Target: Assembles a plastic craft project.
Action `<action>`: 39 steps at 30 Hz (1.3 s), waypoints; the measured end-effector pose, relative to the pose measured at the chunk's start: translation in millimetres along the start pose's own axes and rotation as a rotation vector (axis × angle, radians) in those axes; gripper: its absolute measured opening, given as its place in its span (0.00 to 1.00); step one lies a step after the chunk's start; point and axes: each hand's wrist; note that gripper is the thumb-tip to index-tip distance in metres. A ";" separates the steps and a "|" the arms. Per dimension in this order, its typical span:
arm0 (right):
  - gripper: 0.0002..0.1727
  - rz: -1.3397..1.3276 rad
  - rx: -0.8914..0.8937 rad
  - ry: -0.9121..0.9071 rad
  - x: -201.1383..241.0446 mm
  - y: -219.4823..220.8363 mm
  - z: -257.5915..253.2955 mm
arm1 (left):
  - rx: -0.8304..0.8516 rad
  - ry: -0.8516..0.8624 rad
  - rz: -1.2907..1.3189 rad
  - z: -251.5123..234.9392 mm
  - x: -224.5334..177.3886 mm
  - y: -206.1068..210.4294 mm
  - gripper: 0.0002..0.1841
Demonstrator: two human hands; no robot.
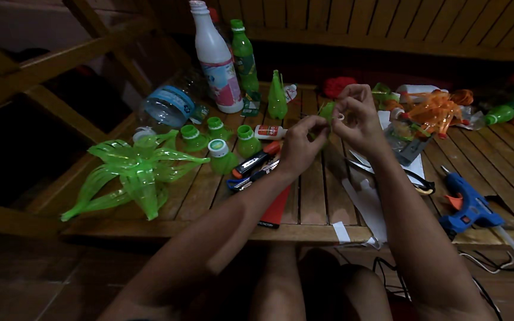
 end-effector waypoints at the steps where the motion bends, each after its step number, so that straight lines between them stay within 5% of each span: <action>1: 0.07 -0.002 0.001 0.007 0.6 -0.2 0.2 | -0.004 0.001 -0.002 0.0 0.1 0.2 0.09; 21: 0.07 -0.008 0.024 0.023 3.2 -3.7 0.2 | -0.002 -0.006 -0.017 -0.1 -1.6 -0.2 0.09; 27: 0.18 -0.038 0.115 0.111 5.8 -15.7 -0.2 | 0.007 -0.031 -0.016 1.1 -1.9 -1.1 0.10; 39: 0.11 0.022 0.130 0.091 -0.5 -12.0 0.6 | -0.022 -0.031 0.017 1.8 -0.6 0.7 0.08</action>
Point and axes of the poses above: each hand's wrist, its own z-axis away from the middle knuckle, its own y-axis out of the palm, x = y × z, and after that the axes turned 7 degrees about -z, right-handed
